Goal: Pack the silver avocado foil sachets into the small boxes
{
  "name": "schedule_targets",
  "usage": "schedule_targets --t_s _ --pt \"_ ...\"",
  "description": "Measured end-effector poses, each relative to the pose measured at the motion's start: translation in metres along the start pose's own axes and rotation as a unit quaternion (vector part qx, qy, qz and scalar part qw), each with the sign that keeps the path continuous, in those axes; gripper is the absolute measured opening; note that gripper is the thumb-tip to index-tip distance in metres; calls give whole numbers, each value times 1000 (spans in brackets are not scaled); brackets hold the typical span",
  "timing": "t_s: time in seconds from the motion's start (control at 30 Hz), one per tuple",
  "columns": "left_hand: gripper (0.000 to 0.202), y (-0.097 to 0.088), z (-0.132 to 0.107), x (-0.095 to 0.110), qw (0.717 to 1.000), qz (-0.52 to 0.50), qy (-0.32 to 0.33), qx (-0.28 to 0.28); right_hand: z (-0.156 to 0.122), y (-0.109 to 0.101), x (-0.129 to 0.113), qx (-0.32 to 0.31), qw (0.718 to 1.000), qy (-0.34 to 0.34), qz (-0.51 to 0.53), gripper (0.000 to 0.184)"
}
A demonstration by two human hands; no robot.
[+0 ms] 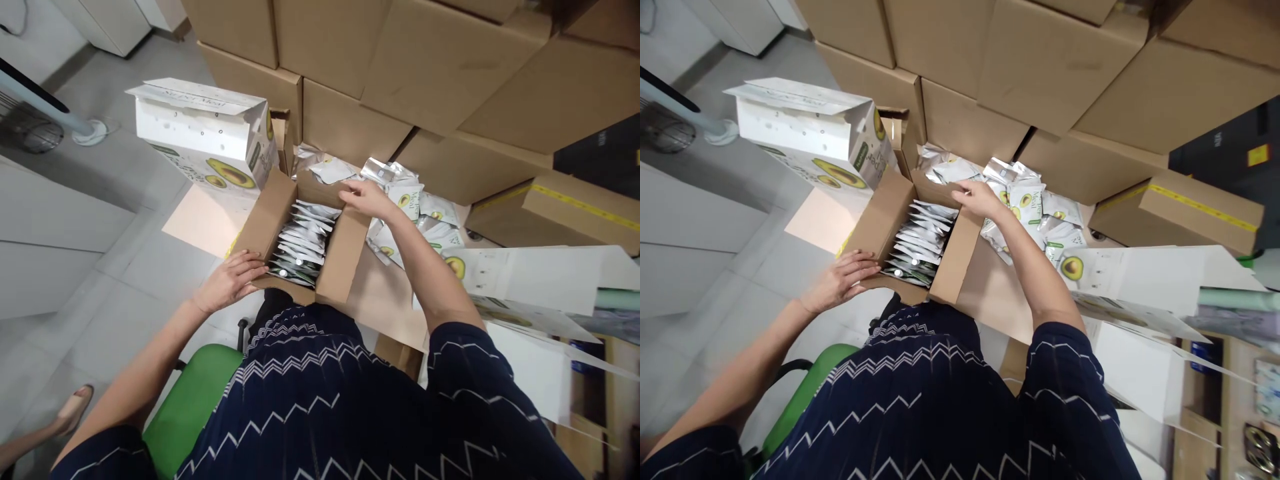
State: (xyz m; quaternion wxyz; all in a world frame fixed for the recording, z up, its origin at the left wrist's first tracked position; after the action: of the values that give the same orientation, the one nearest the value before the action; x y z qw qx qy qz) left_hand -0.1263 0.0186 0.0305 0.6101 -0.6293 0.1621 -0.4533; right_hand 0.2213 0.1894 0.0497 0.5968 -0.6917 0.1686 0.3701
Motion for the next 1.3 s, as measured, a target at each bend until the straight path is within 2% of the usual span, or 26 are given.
schedule_targets --t_s 0.1,0.2,0.33,0.5,0.6,0.8,0.9,1.0,1.07,1.17,1.3 --pt "47 0 12 3 988 44 -121 82 -7 8 -15 -71 994 -53 -65 41" --pt "59 9 22 13 952 107 -246 149 -13 22 -22 -120 979 -83 -140 43" --pt "70 19 33 28 902 167 -356 180 -19 38 -25 -130 955 -42 -265 40" --pt "96 15 33 32 856 194 -433 205 -30 40 -30 -118 932 21 -342 37" --pt "94 12 34 32 861 181 -426 211 -33 32 -28 -126 931 65 -337 34" --pt "57 21 45 52 909 202 -306 198 -23 11 -33 -170 921 100 -336 31" --pt "61 30 50 65 937 192 -234 176 -10 2 -39 -150 949 68 -269 41" --pt "73 34 51 73 960 138 -175 169 2 -5 -39 -96 978 27 -182 50" --pt "76 34 49 75 968 89 -154 175 5 -3 -36 -69 991 18 -114 51" --pt "72 35 43 72 969 16 -160 186 6 10 -28 -58 998 27 -22 53" --pt "65 46 43 65 963 -17 -205 175 7 35 -17 -40 998 42 -31 59"
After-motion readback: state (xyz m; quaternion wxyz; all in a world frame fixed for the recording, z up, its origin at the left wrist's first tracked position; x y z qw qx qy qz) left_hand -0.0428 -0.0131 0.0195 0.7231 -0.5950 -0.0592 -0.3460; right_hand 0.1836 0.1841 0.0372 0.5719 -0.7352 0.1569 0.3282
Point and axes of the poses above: each hand's wrist, its own z-axis towards the middle knuckle, its own y-axis out of the palm, x = y × z, the point moved 5 cm from there along z, towards the middle knuckle
